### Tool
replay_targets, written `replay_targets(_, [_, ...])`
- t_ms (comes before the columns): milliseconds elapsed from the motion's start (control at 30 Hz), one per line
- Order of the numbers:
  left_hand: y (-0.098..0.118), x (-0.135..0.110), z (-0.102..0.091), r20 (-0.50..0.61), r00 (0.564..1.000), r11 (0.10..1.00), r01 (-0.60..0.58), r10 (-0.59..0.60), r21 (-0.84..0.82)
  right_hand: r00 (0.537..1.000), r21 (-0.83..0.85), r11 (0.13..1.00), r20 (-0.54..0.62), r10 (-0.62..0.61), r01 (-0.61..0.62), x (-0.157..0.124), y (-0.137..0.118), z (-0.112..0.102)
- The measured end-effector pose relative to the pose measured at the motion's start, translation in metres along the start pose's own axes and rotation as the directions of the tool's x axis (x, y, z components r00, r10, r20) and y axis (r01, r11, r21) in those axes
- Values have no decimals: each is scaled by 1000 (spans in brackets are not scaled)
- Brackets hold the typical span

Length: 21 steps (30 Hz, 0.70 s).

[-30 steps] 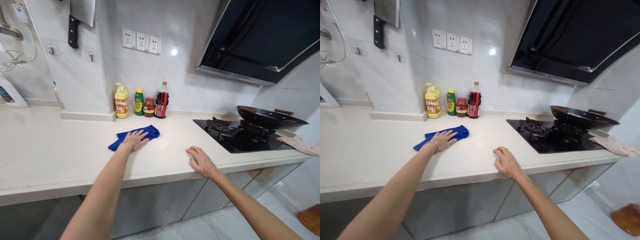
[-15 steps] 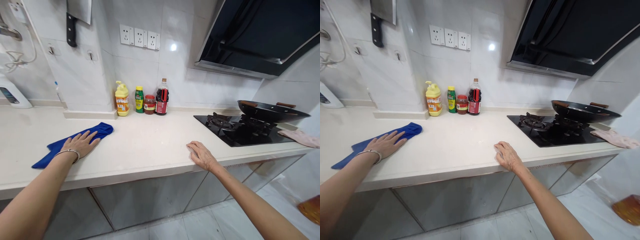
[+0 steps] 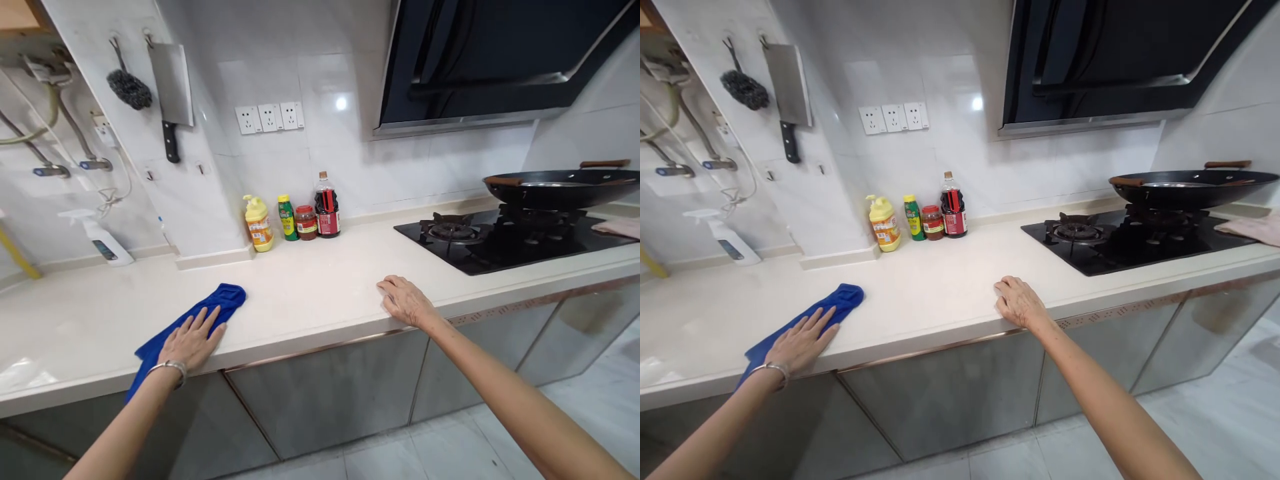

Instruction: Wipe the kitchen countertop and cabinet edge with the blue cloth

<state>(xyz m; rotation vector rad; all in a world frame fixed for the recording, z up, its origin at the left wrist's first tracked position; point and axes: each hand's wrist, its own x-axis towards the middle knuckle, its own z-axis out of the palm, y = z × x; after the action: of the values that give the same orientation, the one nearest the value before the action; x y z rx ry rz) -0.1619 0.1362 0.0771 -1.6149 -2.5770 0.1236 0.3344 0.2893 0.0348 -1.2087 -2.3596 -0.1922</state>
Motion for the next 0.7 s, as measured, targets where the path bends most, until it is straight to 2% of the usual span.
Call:
replay_targets(167, [34,-33,-10,18,998,995,-66,65,68,999,-4,1000,29,26,-26,1,-4,-5])
replay_targets(367, [102,-50,-19,-46,969,968,-237,241,82,998,3,999,41,38,-38,1,-7,-8])
replay_targets(567, [183,-55,-25,-81,880,883,-467,469,41,998,15,998,28,53,-54,2,-6,-9])
replay_targets(700, [229,-46,-28,-98,811,814,-581,577,-12,999,20,999,17,50,-50,1,-5,-8])
